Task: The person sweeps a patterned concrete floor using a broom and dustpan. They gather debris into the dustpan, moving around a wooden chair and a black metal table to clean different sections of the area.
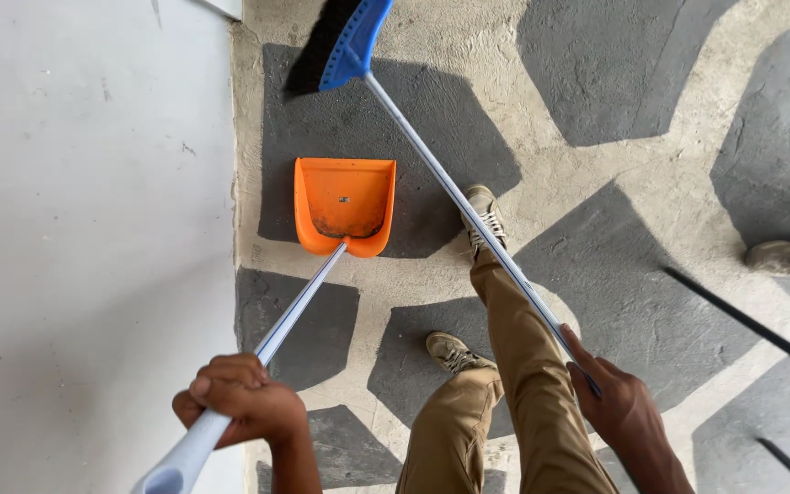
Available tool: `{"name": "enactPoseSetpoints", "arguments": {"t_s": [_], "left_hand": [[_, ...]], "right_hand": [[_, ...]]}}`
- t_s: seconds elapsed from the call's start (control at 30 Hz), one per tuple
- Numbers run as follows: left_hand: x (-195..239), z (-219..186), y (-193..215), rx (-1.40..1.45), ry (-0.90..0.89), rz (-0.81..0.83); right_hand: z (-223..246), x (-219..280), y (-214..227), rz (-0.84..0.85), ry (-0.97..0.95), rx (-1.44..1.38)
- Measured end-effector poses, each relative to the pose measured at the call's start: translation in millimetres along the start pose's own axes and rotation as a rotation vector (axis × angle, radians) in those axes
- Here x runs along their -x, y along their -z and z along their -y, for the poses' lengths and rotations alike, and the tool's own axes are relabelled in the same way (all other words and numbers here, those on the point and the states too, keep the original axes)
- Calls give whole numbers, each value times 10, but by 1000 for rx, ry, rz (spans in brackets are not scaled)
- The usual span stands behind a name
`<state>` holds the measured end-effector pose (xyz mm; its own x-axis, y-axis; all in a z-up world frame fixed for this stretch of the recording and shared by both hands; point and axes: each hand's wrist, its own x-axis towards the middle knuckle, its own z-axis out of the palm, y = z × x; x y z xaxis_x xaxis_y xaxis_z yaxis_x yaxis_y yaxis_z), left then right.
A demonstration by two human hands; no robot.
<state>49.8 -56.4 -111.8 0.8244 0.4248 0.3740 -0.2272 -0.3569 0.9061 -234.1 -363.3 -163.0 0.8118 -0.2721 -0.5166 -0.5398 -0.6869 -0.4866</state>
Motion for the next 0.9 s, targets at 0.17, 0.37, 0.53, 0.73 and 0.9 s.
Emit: {"name": "enactPoseSetpoints", "arguments": {"t_s": [0.17, 0.37, 0.53, 0.73, 0.9], "left_hand": [[-175, 19, -57, -20, -16, -21], [-199, 75, 53, -13, -35, -38], [-145, 63, 128, -39, -12, -86], [-64, -9, -18, -34, -69, -52], [-55, 83, -41, 86, 52, 15]], "right_hand": [[98, 131, -327, 88, -131, 6], [230, -93, -331, 71, -24, -103], [132, -53, -217, 39, 17, -72], [416, -998, -232, 57, 87, -9], [-2, -1248, -943, -9, 158, -90]]}}
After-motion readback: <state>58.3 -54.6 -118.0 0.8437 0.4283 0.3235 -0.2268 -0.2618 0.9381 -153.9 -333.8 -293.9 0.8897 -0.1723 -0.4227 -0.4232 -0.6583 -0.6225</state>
